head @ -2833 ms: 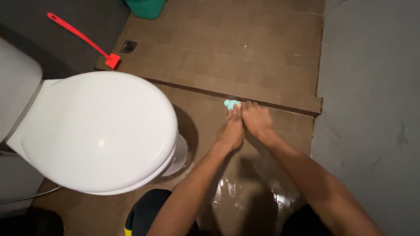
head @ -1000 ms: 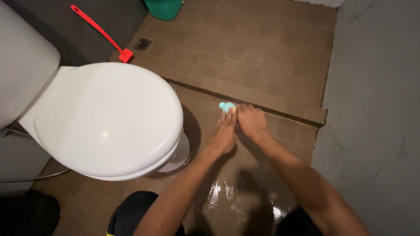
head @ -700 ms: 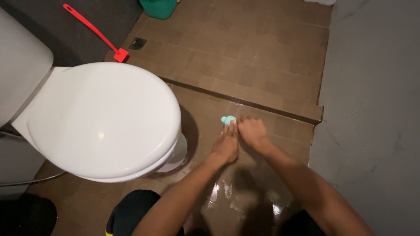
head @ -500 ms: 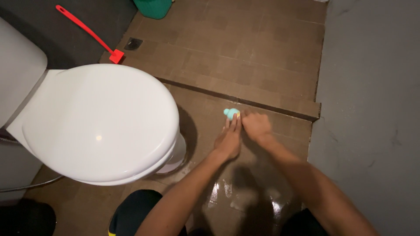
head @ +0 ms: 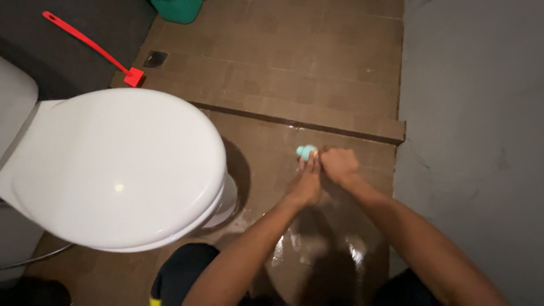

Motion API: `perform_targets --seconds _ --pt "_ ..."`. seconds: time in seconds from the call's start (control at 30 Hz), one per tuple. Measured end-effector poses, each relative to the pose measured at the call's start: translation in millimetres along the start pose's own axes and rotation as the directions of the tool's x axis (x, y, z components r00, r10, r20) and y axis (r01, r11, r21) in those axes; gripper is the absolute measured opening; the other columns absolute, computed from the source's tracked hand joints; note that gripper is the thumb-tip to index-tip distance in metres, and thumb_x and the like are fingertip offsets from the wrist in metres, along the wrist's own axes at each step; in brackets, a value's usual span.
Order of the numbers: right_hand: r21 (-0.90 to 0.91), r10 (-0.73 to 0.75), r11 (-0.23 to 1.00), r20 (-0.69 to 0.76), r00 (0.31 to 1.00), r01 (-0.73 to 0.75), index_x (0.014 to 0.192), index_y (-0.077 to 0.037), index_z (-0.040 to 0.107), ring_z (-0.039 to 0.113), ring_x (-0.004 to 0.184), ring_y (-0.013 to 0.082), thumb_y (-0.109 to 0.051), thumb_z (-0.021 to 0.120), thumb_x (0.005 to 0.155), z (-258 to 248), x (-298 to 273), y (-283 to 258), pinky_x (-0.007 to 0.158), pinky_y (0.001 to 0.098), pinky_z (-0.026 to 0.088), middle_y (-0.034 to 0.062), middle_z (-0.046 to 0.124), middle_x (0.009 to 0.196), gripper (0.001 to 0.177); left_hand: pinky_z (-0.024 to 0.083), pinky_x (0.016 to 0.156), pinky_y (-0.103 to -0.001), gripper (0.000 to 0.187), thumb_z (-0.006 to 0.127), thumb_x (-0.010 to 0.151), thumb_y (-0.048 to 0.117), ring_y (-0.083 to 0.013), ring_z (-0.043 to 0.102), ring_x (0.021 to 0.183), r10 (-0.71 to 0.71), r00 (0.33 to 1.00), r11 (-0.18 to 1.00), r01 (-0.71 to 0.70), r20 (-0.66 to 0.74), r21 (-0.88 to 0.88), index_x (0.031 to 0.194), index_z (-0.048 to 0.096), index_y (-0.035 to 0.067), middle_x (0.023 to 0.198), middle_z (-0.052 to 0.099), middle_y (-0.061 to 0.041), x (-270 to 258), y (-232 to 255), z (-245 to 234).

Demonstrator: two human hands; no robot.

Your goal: The person is cleaning the bathroom floor using a cleaning agent and a rag.

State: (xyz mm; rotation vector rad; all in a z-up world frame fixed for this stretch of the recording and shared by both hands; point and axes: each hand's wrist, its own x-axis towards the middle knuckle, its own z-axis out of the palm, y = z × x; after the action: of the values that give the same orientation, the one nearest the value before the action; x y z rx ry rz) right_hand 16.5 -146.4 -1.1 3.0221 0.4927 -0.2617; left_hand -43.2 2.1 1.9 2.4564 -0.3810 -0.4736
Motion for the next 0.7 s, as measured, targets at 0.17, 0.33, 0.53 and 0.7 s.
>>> perform_targets --seconds 0.17,0.33,0.53,0.7 --pt "-0.009 0.036 0.999 -0.248 0.968 -0.039 0.101 -0.008 0.071 0.074 0.095 0.0321 -0.025 0.062 0.089 -21.9 -2.9 -0.8 0.073 0.0469 0.060 0.0123 0.073 0.105 0.023 0.029 0.121 -0.054 0.087 0.053 0.088 0.004 -0.0497 0.014 0.154 0.095 0.988 0.994 -0.101 -0.122 -0.042 0.164 0.009 0.007 0.174 0.005 -0.012 11.4 2.4 -6.3" --pt "0.034 0.059 0.998 -0.353 0.934 -0.050 0.103 -0.007 0.071 0.072 0.099 0.0303 -0.027 0.062 0.089 -43.2 -6.0 -3.3 0.075 0.0451 0.059 0.0122 0.073 0.104 0.026 0.024 0.124 -0.054 0.086 0.055 0.088 0.006 -0.0497 0.013 0.155 0.137 0.977 0.990 -0.138 -0.160 0.004 0.163 0.012 0.005 0.173 0.006 -0.013 19.3 8.0 -13.2" --pt "0.015 0.109 0.994 -0.184 0.977 -0.108 0.111 -0.007 0.069 0.073 0.091 0.0342 -0.024 0.063 0.082 -32.2 -17.1 3.3 0.072 0.0474 0.059 0.0147 0.072 0.105 0.035 0.021 0.125 -0.053 0.089 0.058 0.088 0.009 -0.0466 0.009 0.155 0.105 0.994 0.990 -0.103 -0.024 0.093 0.163 0.011 0.008 0.172 0.005 -0.010 25.6 9.6 -1.0" --pt "-0.014 0.231 0.972 -0.159 0.960 -0.236 0.115 -0.007 0.068 0.074 0.095 0.0337 -0.024 0.056 0.099 -23.5 -22.8 29.8 0.075 0.0490 0.059 0.0152 0.074 0.105 0.026 0.023 0.124 -0.050 0.091 0.057 0.084 0.006 -0.0436 0.011 0.156 0.152 0.988 0.988 -0.151 -0.032 0.029 0.163 0.011 0.009 0.172 0.004 -0.009 24.5 39.1 -12.5"
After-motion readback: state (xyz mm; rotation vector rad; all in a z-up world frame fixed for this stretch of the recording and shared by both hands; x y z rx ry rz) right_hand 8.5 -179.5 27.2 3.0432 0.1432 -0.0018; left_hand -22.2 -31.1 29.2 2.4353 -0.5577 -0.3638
